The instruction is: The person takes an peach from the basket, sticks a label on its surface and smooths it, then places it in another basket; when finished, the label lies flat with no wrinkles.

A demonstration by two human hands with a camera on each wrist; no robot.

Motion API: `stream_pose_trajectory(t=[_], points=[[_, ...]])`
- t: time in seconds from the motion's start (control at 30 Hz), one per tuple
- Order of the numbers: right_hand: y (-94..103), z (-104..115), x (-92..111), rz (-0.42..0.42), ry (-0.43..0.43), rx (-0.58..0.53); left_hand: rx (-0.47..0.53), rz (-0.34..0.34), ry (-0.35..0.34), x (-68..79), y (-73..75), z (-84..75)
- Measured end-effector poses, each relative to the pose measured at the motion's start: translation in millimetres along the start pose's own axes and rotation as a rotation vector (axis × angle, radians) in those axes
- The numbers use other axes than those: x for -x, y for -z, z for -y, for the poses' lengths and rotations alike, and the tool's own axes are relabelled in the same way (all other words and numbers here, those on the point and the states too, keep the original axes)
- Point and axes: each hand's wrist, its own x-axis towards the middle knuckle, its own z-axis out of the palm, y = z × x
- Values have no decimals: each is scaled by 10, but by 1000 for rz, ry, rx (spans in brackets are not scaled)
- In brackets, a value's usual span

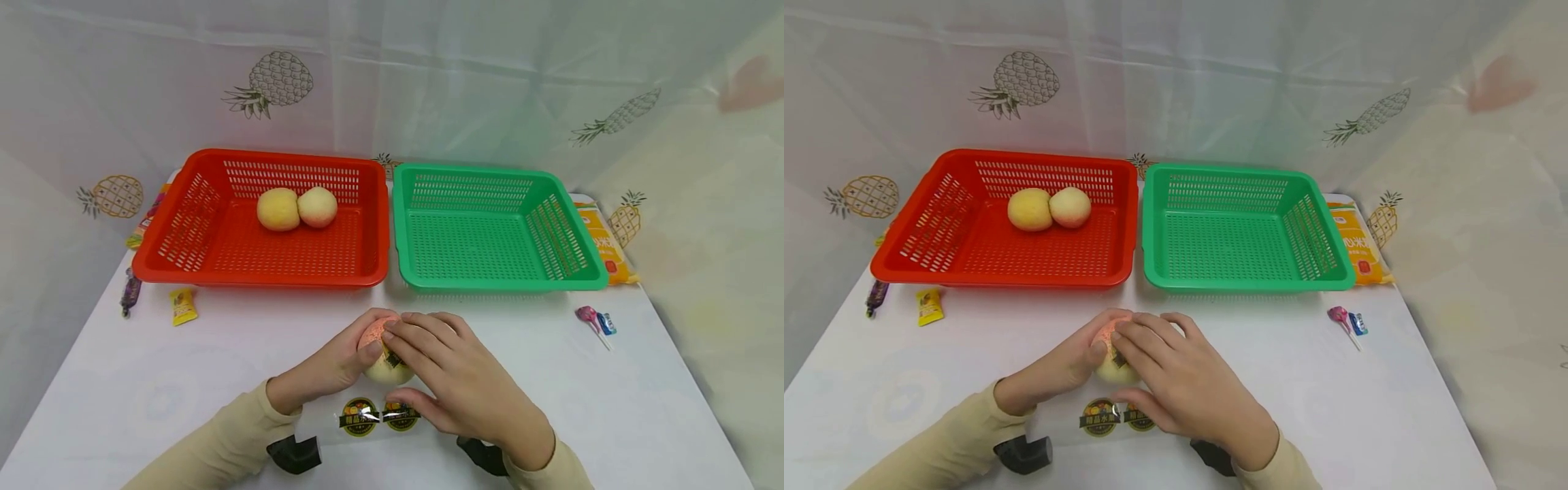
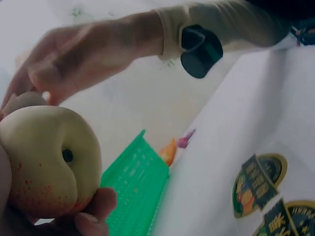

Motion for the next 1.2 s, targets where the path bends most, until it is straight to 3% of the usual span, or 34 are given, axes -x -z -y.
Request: stream_pose_trajectory(t=[0.1, 0.43, 0.73, 0.97, 1.1, 1.2], points=[[-32, -2, -18, -18, -3, 50, 0, -12, 8, 0, -6, -1], [-154, -40, -37, -275, 109, 79, 103, -112, 115, 38, -69, -115], [-174, -56, -87, -459, 223, 119, 198, -181, 207, 61, -149, -210], [-242, -59, -74, -602, 272, 206, 243, -212, 233, 58, -151, -203], [-290, -61, -66, -677, 236, 203, 283, -198, 196, 39, -118, -170], [-309, -73, -38, -719, 92, 93, 301, -194, 175, 25, -100, -149]])
